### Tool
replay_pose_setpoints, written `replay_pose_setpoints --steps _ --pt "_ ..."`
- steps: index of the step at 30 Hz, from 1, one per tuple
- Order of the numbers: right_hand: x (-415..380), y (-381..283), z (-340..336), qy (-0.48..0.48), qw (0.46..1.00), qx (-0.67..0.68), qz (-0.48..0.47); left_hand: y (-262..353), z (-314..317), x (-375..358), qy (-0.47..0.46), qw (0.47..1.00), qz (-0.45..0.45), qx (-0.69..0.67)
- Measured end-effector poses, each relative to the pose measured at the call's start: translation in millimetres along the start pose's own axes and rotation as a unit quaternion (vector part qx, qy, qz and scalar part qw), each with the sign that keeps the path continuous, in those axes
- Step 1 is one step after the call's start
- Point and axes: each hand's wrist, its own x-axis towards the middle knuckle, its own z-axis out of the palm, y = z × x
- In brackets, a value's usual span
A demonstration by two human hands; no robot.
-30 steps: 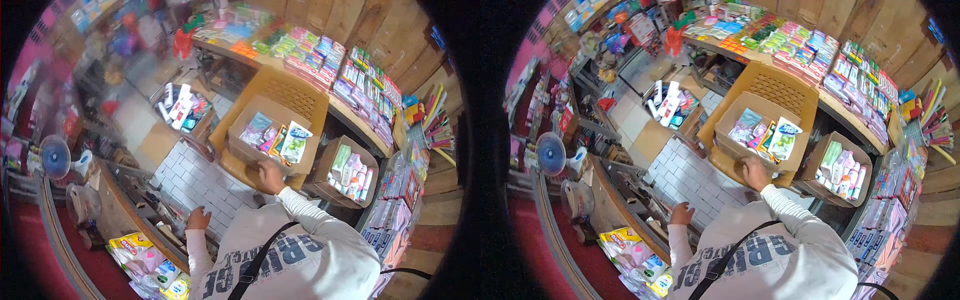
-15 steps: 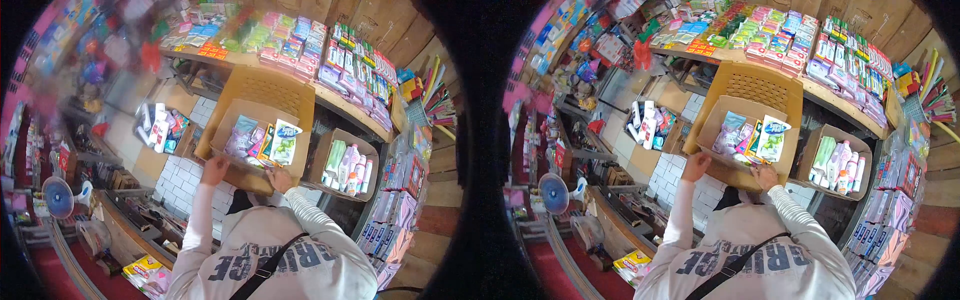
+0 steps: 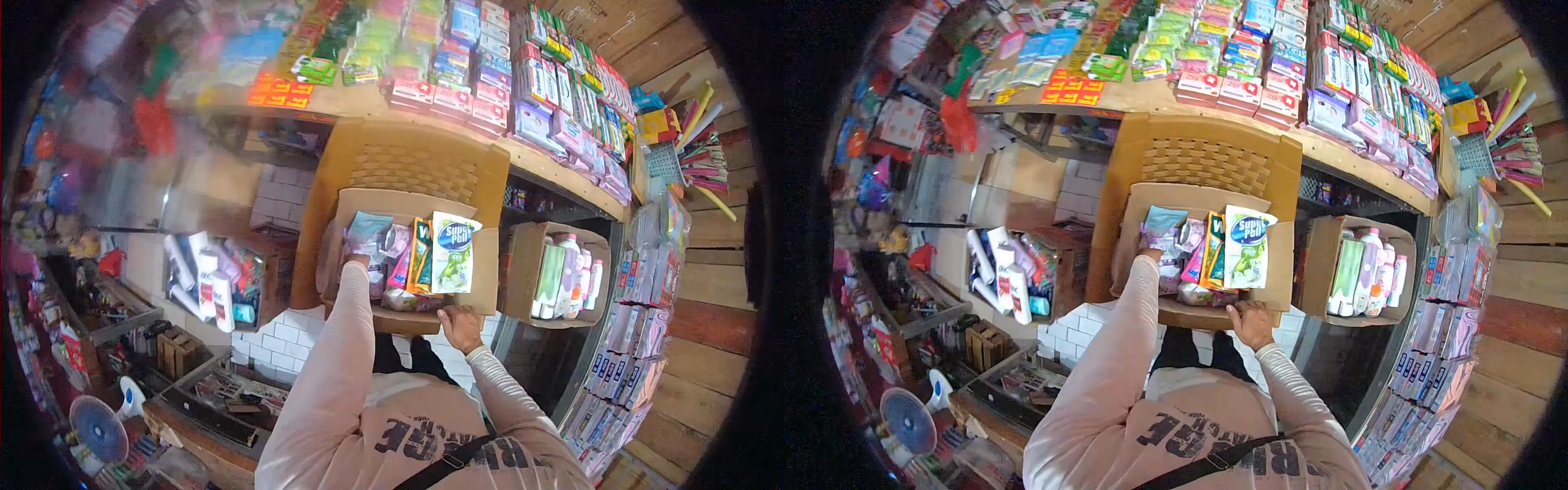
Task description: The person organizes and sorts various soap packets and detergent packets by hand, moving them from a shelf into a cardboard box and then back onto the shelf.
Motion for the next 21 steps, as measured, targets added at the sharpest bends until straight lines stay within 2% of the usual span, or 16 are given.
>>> replay_pose_setpoints --steps 3,5,6,7,8,11,14,15,17,20,21 --pt "5 -6 -3 0.001 1.0 0.002 0.024 -20 40 42 0.012 0.996 -0.009 0.084" --pt "9 -14 -7 0.017 0.999 0.0 0.036 -38 67 62 0.034 0.978 0.028 0.202" --pt "11 -14 -7 0.015 0.999 -0.007 0.041 -44 76 66 0.047 0.952 0.063 0.297" --pt "12 -15 -7 0.024 0.999 -0.004 0.048 -49 86 68 0.063 0.903 0.107 0.41" --pt "13 -16 -6 0.034 0.998 -0.001 0.055 -52 94 71 0.1 0.974 0.024 0.2" --pt "14 -18 -5 0.041 0.996 -0.007 0.08 -35 95 46 0.068 0.991 -0.082 0.077" --pt "21 -27 -11 0.036 0.995 -0.007 0.092 -27 91 32 0.047 0.979 -0.192 -0.051" --pt "22 -30 -12 0.033 0.995 -0.006 0.094 -31 97 31 0.049 0.975 -0.199 -0.082" --pt "22 -26 -10 0.017 0.995 -0.007 0.096 -41 112 33 0.047 0.979 -0.142 -0.139" --pt "20 -32 -8 -0.023 0.991 -0.029 0.125 -52 126 45 0.04 0.97 0.055 -0.235" --pt "21 -35 -8 -0.038 0.989 -0.041 0.138 -46 121 41 0.036 0.973 0.065 -0.217"
